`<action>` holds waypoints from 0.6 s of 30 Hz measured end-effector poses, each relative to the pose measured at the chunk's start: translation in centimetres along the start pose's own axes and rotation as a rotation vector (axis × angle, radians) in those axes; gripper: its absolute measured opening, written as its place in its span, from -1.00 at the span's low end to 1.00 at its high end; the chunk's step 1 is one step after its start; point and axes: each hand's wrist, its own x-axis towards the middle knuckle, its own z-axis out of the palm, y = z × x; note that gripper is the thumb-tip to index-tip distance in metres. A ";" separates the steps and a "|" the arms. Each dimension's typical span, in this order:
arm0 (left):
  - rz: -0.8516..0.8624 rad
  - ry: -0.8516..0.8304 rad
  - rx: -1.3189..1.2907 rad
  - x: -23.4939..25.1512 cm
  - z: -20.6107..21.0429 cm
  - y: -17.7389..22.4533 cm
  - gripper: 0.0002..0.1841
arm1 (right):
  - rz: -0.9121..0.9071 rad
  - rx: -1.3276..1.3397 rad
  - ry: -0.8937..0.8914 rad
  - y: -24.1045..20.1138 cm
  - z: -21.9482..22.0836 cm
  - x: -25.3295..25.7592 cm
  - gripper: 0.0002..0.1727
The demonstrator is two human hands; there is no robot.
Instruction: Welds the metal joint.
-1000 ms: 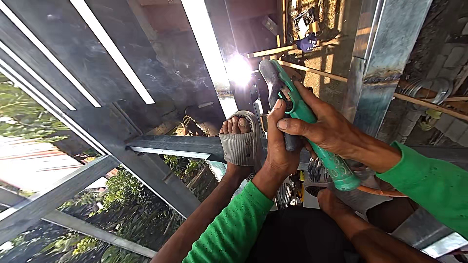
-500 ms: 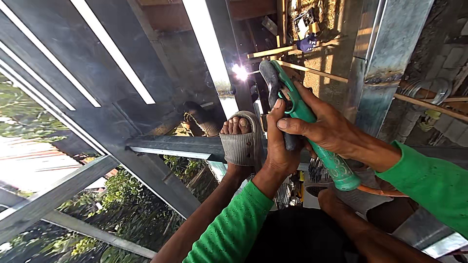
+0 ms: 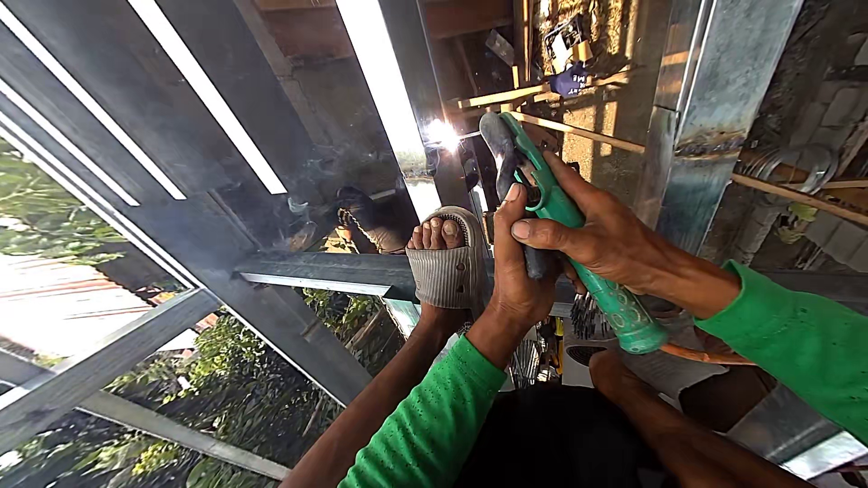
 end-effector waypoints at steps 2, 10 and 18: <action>0.005 0.006 -0.006 0.1 0.0 0.0 -0.39 | -0.002 0.005 0.002 0.0 0.0 0.1 0.23; -0.015 0.017 -0.015 0.1 0.1 0.1 -0.38 | 0.058 0.008 0.014 -0.6 0.3 -0.5 0.20; -0.005 0.004 -0.005 0.1 0.0 0.2 -0.38 | 0.077 0.008 0.018 -1.2 0.4 -1.2 0.14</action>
